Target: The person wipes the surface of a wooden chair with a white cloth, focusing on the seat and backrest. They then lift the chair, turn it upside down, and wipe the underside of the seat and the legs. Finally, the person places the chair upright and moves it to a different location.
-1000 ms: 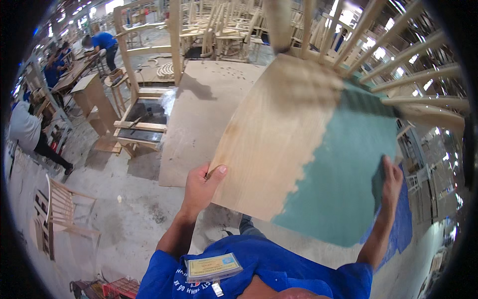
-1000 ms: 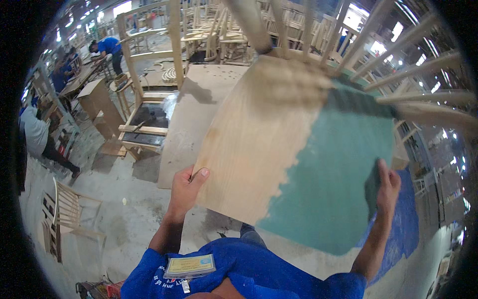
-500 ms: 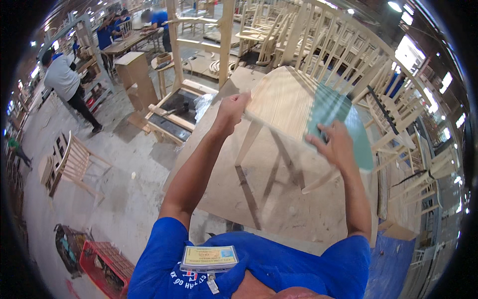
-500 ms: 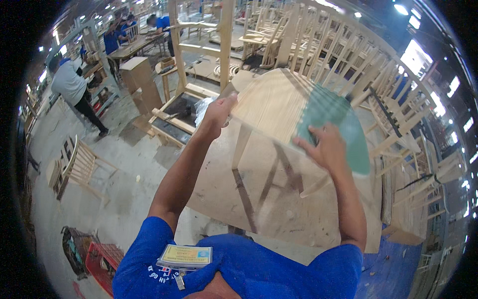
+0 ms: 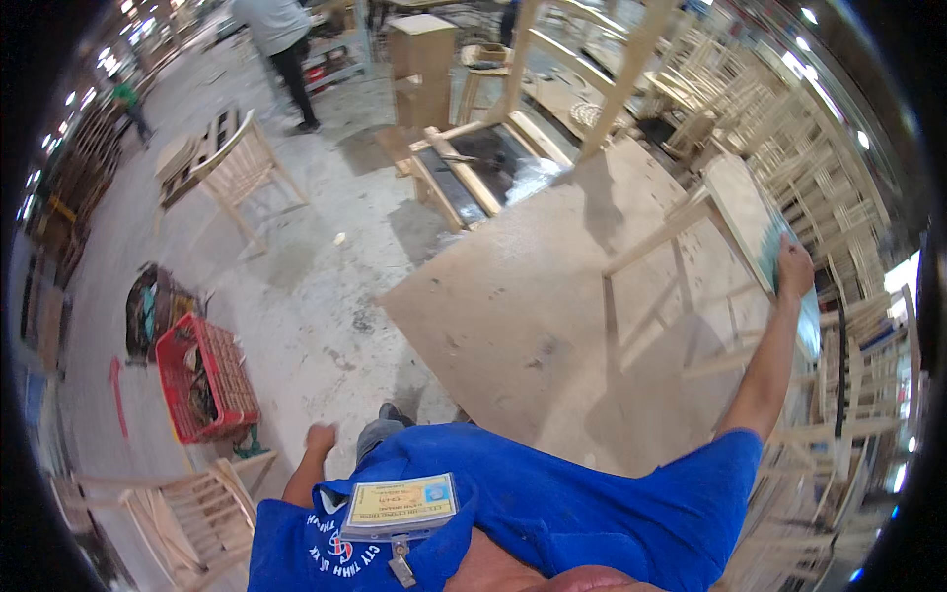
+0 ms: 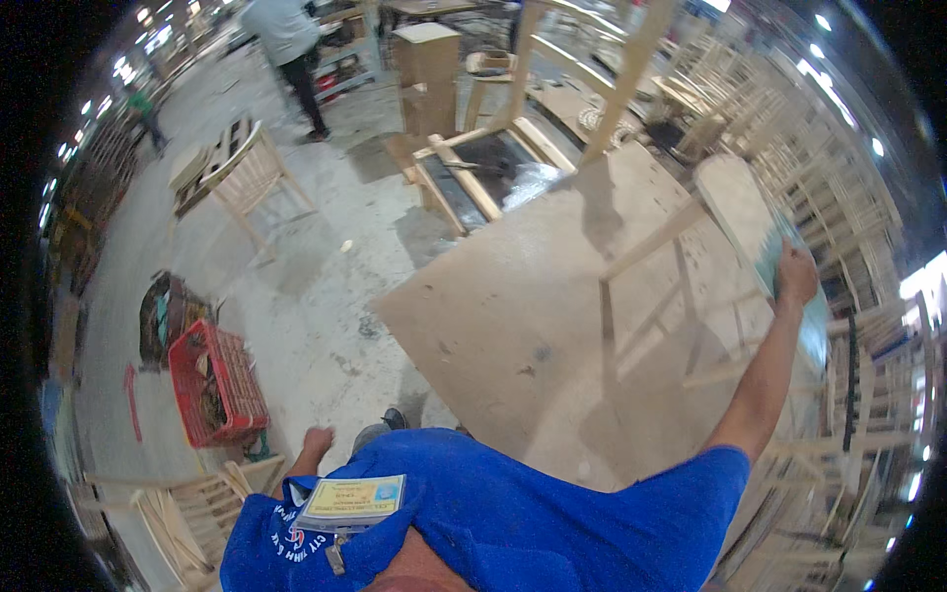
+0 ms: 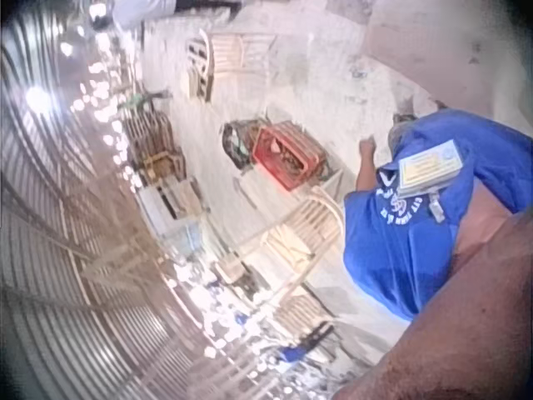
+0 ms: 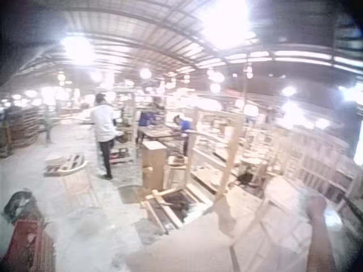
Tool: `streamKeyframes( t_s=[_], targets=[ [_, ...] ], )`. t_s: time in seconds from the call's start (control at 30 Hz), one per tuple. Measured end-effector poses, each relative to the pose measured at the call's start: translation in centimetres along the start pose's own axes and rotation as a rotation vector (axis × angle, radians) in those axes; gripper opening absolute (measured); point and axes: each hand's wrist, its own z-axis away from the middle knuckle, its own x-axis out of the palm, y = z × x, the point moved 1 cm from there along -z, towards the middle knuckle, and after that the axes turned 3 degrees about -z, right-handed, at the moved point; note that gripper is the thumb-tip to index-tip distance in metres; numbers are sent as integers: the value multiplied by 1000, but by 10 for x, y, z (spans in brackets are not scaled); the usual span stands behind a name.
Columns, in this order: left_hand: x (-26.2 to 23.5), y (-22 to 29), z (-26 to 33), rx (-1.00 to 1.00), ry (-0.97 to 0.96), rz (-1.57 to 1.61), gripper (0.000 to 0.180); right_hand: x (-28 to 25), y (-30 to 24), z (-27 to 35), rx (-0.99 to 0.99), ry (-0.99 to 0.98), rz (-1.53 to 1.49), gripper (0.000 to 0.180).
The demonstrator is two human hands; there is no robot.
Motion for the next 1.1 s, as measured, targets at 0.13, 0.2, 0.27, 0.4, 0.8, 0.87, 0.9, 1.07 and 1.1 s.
streamKeyframes(
  t_s=[0.13,0.2,0.27,0.4,0.8,0.87,0.9,1.07,1.1],
  targets=[
    [-8,-133,99,-632,75,219,41,76,-71,91,-318,25,-2,61],
    [21,-149,78,-883,43,657,39,39,-50,81,-553,284,30,38],
    [18,-169,83,-1163,75,848,38,50,-64,95,-551,252,-74,32],
    [25,-179,-2,-971,77,888,40,34,-135,91,-298,145,95,34],
    [-196,-120,-289,235,-357,1771,36,149,-648,540,-69,-1381,-1344,54],
    [-224,-61,-310,414,-773,2015,58,154,-690,579,-914,-879,-1066,58],
    [-241,-40,-314,388,-792,2055,69,146,-713,587,-1057,-918,-1021,55],
    [-323,-33,-332,484,-1113,2114,91,208,-751,528,-705,-1073,-1167,46],
    [-328,-22,-332,443,-1068,2015,90,238,-736,512,-712,-869,-1184,45]
  ],
)
